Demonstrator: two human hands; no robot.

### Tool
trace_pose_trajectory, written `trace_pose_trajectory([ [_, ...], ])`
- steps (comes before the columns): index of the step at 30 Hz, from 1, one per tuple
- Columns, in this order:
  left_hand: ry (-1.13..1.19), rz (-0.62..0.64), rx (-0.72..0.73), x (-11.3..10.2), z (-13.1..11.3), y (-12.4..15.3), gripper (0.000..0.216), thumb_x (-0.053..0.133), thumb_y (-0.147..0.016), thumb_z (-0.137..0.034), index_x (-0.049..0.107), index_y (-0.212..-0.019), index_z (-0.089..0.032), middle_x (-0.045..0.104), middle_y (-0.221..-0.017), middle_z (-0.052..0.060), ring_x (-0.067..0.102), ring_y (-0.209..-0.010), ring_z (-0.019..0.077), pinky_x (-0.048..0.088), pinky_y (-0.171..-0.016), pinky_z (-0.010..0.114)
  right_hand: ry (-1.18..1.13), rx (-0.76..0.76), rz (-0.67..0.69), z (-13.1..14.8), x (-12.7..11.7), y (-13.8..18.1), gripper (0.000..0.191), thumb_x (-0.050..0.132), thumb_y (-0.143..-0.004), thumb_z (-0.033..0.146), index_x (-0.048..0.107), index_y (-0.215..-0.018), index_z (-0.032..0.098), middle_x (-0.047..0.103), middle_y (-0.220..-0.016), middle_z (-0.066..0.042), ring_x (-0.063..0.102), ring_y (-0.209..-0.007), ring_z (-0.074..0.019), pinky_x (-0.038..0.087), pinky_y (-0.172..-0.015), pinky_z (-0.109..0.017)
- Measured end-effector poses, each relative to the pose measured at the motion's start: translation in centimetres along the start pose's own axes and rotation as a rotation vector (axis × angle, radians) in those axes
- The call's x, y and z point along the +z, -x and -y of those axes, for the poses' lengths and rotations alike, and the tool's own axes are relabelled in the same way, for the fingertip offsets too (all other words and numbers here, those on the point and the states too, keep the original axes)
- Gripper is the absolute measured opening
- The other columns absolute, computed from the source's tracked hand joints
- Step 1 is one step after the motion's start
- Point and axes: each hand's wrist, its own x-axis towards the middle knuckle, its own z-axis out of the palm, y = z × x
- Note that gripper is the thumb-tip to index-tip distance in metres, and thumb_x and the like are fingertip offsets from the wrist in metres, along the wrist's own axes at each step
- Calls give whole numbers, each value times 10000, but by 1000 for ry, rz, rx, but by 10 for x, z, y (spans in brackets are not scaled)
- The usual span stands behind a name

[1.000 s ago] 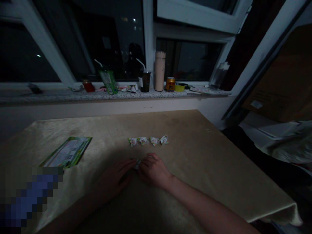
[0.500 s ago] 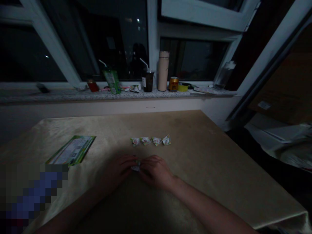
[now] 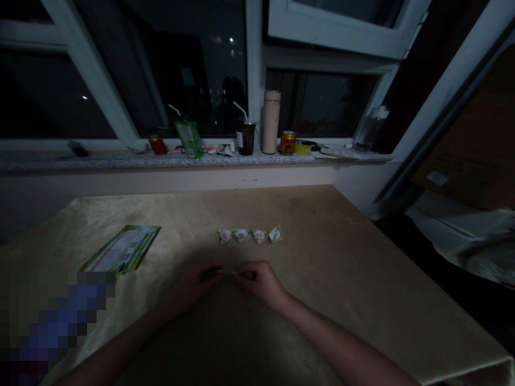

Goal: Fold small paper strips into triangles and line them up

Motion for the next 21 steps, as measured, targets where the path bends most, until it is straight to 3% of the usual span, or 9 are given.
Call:
trace_pose_trajectory([
  [4, 69, -6, -10, -1, 1, -1, 242, 557, -851, -303, 650, -1059, -225, 706, -992, 19, 651, -908, 219, 502, -839, 351, 39, -27, 1, 3, 0, 1, 159, 668, -757, 313, 679, -784, 157, 576, -616, 16, 482, -546, -107, 350, -483, -201],
  [9, 57, 61, 9, -1, 1, -2, 287, 538, -870, -310, 645, -1127, -241, 711, -1013, 11, 658, -890, 210, 507, -824, 343, -11, -63, -47, 3, -1, 1, 241, 584, -834, 309, 589, -1043, 189, 587, -693, 13, 538, -612, -123, 425, -545, -213],
  [15, -6, 20, 44, 2, 2, 0, 418, 528, -880, -269, 499, -1295, -228, 673, -1094, 38, 644, -926, 191, 495, -854, 348, 126, -73, -65, 0, 0, -3, 123, 604, -783, 171, 612, -905, 180, 609, -695, 8, 545, -607, -122, 406, -551, -213],
  [18, -71, -31, 69, 4, 6, 0, 403, 532, -874, -232, 490, -1275, -213, 623, -1186, 58, 609, -1022, 196, 466, -913, 364, 304, -83, -114, 0, 0, -4, 116, 651, -738, 135, 637, -844, 179, 602, -668, 13, 539, -626, -134, 392, -595, -235],
  [21, -187, -34, 168, 3, 6, 0, 240, 527, -872, -193, 601, -1100, -212, 609, -1190, 44, 567, -1085, 198, 436, -946, 361, 405, -101, -119, -1, -1, -4, 127, 678, -721, 128, 648, -833, 181, 609, -676, 12, 551, -659, -146, 388, -634, -253],
])
